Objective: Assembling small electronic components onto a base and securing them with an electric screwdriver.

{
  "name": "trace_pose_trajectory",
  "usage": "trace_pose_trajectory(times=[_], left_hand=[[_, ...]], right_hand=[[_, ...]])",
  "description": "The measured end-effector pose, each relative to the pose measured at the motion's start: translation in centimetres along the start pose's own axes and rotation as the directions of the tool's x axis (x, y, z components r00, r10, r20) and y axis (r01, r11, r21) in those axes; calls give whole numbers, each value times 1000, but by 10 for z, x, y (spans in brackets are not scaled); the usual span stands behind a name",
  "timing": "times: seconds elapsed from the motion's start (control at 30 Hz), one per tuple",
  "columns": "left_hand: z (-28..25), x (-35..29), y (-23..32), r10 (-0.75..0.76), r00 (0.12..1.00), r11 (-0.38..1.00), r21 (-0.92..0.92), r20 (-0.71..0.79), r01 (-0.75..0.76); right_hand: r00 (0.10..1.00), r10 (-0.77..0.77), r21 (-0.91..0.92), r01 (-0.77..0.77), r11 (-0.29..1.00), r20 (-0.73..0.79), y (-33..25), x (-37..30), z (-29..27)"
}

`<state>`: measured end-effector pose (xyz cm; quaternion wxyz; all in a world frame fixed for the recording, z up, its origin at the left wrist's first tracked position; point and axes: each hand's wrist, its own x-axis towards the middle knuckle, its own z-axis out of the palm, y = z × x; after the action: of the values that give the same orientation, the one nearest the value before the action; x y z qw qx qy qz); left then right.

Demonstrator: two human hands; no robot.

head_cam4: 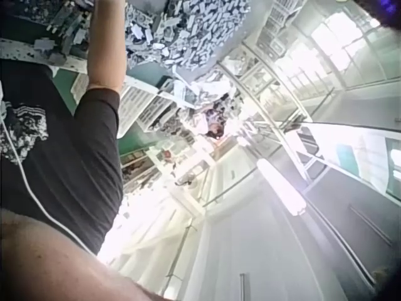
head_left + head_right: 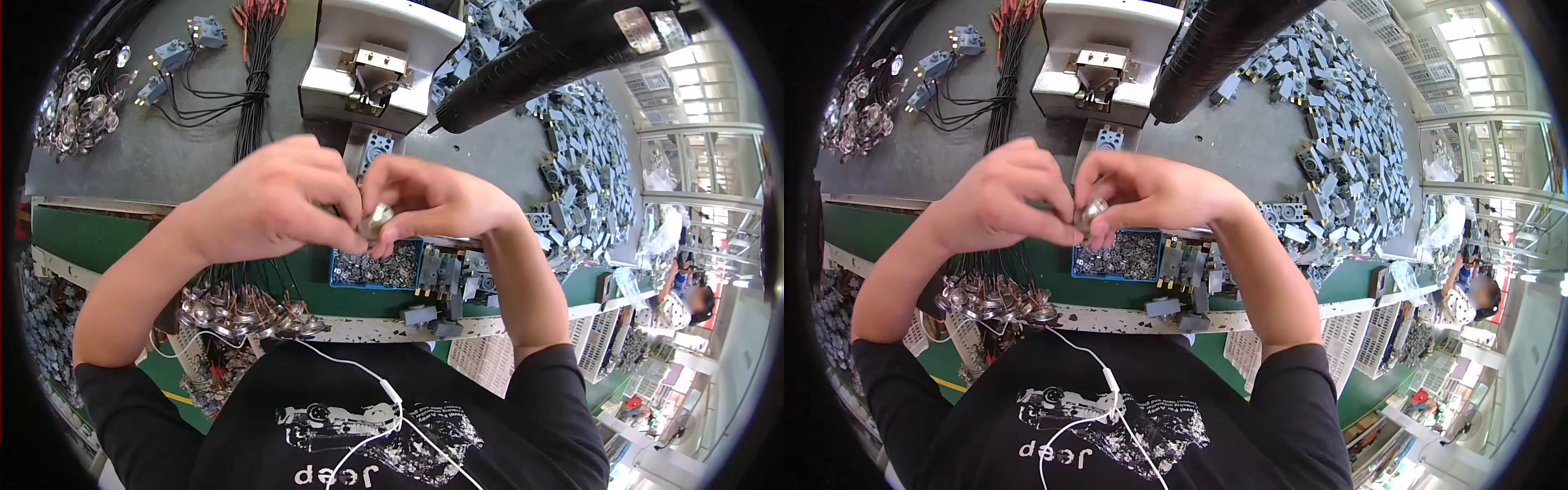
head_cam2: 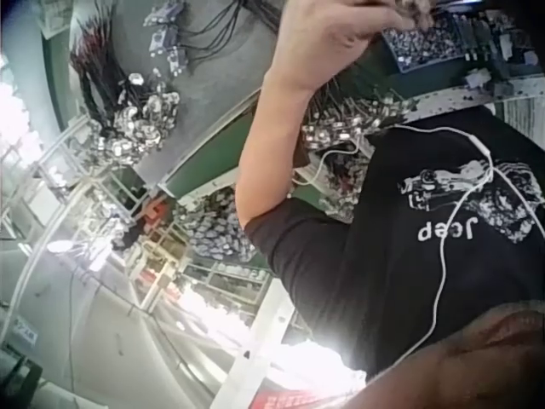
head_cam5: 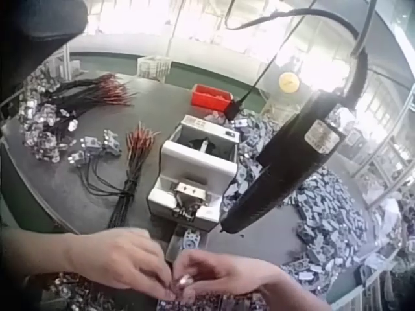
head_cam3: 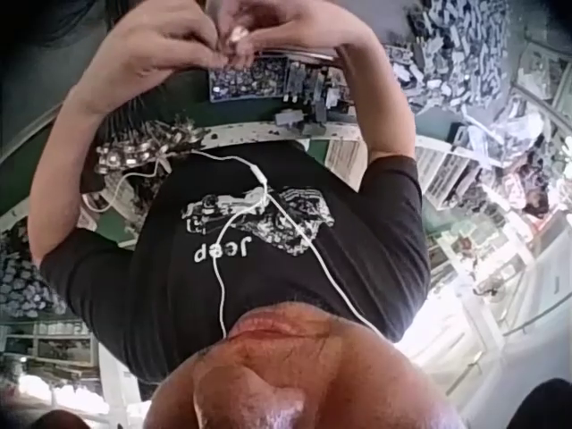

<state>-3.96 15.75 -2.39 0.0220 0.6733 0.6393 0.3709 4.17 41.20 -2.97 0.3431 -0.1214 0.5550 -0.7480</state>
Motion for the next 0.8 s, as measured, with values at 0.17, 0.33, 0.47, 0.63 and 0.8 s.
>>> trace_pose_trajectory(times=[0.17, 0.33, 0.47, 0.63, 0.8], left_hand=[[15, -7, 3, -169, 981, 977, -112, 90, 179], [14, -8, 13, -249, 963, 969, 25, 106, 247], [8, 2, 10, -263, 964, 961, 77, -32, 265], [14, 24, -18, -356, 923, 910, 170, -150, 378], [23, 23, -22, -411, 911, 885, 225, -40, 409]], right_hand=[[989, 125, -361, -146, 921, -81, -5, -5, 13], [783, -466, -904, -289, 315, -412, 25, -21, 26], [776, -513, -927, -261, 269, -367, 39, -12, 22], [679, -637, -908, -107, 406, -364, 10, -23, 22], [-10, -999, -954, 298, 41, -47, -65, -31, 9]])
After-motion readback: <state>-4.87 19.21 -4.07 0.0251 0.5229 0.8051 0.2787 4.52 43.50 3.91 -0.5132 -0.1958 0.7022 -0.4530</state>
